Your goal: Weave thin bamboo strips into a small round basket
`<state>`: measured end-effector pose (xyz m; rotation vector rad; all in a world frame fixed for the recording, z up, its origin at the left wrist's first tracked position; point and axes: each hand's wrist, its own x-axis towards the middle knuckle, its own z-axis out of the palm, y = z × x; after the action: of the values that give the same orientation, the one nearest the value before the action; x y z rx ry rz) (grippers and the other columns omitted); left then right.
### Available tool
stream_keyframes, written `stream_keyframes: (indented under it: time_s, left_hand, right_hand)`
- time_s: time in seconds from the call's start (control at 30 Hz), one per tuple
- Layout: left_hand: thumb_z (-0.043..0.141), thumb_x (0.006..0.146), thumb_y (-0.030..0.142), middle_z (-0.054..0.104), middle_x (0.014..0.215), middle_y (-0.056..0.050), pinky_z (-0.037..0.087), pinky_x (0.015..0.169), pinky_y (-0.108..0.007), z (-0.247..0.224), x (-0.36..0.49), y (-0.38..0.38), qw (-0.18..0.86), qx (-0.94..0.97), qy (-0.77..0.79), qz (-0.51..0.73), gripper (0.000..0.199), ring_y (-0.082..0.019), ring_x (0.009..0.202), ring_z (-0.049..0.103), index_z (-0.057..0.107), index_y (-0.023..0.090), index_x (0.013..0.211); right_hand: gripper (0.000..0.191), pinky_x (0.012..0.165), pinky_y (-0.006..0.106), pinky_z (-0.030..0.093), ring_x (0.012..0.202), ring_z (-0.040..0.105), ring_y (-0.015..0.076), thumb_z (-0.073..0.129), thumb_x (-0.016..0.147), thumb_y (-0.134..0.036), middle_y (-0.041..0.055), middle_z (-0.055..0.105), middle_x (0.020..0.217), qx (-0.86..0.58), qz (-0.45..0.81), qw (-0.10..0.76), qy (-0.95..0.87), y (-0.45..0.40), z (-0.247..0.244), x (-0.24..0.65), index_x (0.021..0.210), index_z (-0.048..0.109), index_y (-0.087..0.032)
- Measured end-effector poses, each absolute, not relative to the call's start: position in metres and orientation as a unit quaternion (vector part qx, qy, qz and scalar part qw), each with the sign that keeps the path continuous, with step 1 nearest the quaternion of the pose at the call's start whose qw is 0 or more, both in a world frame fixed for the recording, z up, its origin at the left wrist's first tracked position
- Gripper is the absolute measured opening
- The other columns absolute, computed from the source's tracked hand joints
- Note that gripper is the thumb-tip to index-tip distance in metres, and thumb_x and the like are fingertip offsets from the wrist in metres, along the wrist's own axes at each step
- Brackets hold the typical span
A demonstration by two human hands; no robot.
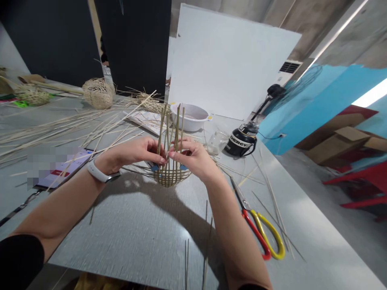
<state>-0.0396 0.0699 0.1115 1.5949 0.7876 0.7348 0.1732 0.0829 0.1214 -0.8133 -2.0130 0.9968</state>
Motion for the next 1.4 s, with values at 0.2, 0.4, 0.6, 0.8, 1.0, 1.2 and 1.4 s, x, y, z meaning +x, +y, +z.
stream_keyframes:
  time_s: [0.2, 0.4, 0.6, 0.8, 1.0, 1.2, 1.4]
  left_hand:
    - [0.076, 0.074, 0.025, 0.07, 0.083, -0.003, 0.048, 0.076, -0.029, 0.104, -0.039, 0.074, 0.548, 0.701, 0.329, 0.316, 0.017, -0.013, 0.077, 0.062, 0.071, 0.013, 0.085]
    - [0.078, 0.071, 0.029, 0.064, 0.072, -0.001, 0.045, 0.066, -0.027, 0.103, -0.032, 0.071, 0.517, 0.694, 0.385, 0.321, 0.021, -0.012, 0.068, 0.058, 0.068, 0.013, 0.078]
    - [0.079, 0.067, 0.027, 0.063, 0.066, 0.0, 0.041, 0.059, -0.024, 0.094, -0.021, 0.075, 0.536, 0.662, 0.362, 0.377, 0.022, -0.01, 0.061, 0.055, 0.066, 0.012, 0.075]
    - [0.079, 0.067, 0.026, 0.067, 0.07, 0.0, 0.043, 0.062, -0.024, 0.097, -0.019, 0.071, 0.534, 0.645, 0.363, 0.408, 0.021, -0.01, 0.063, 0.057, 0.068, 0.013, 0.079]
    - [0.08, 0.069, 0.023, 0.07, 0.08, -0.002, 0.046, 0.072, -0.026, 0.098, -0.02, 0.07, 0.557, 0.631, 0.344, 0.416, 0.023, -0.011, 0.072, 0.061, 0.07, 0.012, 0.086]
    - [0.081, 0.066, 0.015, 0.069, 0.081, 0.0, 0.049, 0.072, -0.027, 0.098, -0.018, 0.069, 0.577, 0.598, 0.342, 0.438, 0.034, -0.011, 0.073, 0.064, 0.061, 0.012, 0.094]
    - [0.076, 0.071, 0.015, 0.065, 0.071, 0.004, 0.048, 0.064, -0.025, 0.095, -0.019, 0.069, 0.573, 0.596, 0.353, 0.438, 0.036, -0.01, 0.065, 0.063, 0.051, 0.016, 0.097]
  right_hand:
    - [0.016, 0.082, 0.036, 0.047, 0.086, 0.061, 0.0186, 0.073, 0.078, -0.037, 0.0034, 0.069, 0.087, -0.317, 0.415, 0.336, -0.784, 0.083, 0.124, 0.174, 0.079, 0.073, -0.021]
    - [0.017, 0.075, 0.035, 0.048, 0.077, 0.061, 0.0176, 0.071, 0.08, -0.035, 0.0031, 0.069, 0.077, -0.35, 0.41, 0.326, -0.777, 0.082, 0.122, 0.171, 0.082, 0.075, -0.019]
    - [0.015, 0.087, 0.038, 0.049, 0.096, 0.063, 0.0206, 0.071, 0.082, -0.034, 0.0064, 0.071, 0.098, -0.309, 0.406, 0.349, -0.786, 0.077, 0.126, 0.169, 0.087, 0.079, -0.023]
    - [0.012, 0.097, 0.042, 0.046, 0.107, 0.059, 0.0225, 0.073, 0.081, -0.031, 0.0058, 0.069, 0.105, -0.3, 0.408, 0.342, -0.791, 0.079, 0.128, 0.173, 0.089, 0.081, -0.028]
    - [0.015, 0.092, 0.04, 0.048, 0.106, 0.059, 0.0222, 0.069, 0.083, -0.03, 0.006, 0.069, 0.107, -0.303, 0.399, 0.354, -0.79, 0.079, 0.125, 0.172, 0.092, 0.081, -0.028]
    - [0.02, 0.071, 0.032, 0.049, 0.096, 0.061, 0.0206, 0.067, 0.082, -0.03, 0.0071, 0.069, 0.107, -0.343, 0.388, 0.349, -0.781, 0.078, 0.125, 0.172, 0.098, 0.08, -0.026]
    - [0.022, 0.06, 0.028, 0.044, 0.075, 0.058, 0.0142, 0.066, 0.082, -0.03, 0.0074, 0.069, 0.103, -0.361, 0.38, 0.346, -0.779, 0.077, 0.127, 0.172, 0.097, 0.08, -0.023]
